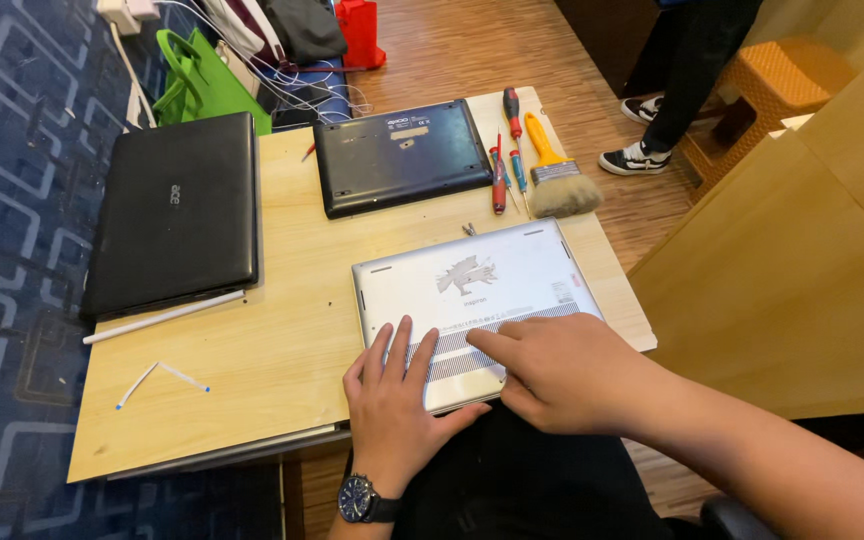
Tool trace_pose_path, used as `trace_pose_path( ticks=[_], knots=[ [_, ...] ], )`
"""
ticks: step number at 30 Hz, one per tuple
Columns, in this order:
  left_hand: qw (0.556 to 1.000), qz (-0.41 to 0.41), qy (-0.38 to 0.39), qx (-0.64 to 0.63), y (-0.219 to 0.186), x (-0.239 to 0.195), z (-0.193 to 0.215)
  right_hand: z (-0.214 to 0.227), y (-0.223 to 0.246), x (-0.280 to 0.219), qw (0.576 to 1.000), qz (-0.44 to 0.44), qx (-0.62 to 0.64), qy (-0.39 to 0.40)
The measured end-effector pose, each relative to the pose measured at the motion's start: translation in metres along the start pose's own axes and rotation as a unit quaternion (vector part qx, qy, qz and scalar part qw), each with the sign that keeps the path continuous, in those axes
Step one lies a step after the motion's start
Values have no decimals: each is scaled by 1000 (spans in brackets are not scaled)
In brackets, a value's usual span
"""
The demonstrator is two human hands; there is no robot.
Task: The person removes screws from the back of a silver laptop using a screwdriver. They place the screws on the table and then attempt to pry open the laptop's back cover with a prying tool.
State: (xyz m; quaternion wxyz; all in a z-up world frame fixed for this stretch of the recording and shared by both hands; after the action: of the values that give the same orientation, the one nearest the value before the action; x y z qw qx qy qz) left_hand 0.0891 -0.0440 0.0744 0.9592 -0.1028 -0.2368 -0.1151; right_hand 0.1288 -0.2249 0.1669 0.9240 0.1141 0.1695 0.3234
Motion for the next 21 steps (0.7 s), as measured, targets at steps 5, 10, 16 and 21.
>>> trace_pose_path(
  ticks=[5,10,16,21],
  knots=[
    [1000,-4,-12,-4,-2,6,5,-13,-19,4,998,-35,-58,-10],
    [1000,-2,-16,-4,-3,-1,8,-8,-6,-2,995,-50,36,73],
    [1000,1,-1,-9,-3,0,4,-1,-13,-5,992,-77,-95,11],
    [1000,4,6,-15,-3,0,4,10,-8,-7,984,-149,-85,50]
  ],
)
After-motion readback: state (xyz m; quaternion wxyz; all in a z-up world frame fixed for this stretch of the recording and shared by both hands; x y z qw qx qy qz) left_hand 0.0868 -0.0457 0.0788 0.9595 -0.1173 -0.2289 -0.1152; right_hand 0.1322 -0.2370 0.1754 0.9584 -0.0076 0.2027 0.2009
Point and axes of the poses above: each hand's wrist, its own x-axis towards the middle knuckle, its own z-axis out of the back of the hand, y = z × x, the point moved 5 cm from there along x, towards the middle knuckle, and after that the axes turned 6 degrees about x, right-handed, at the moved point
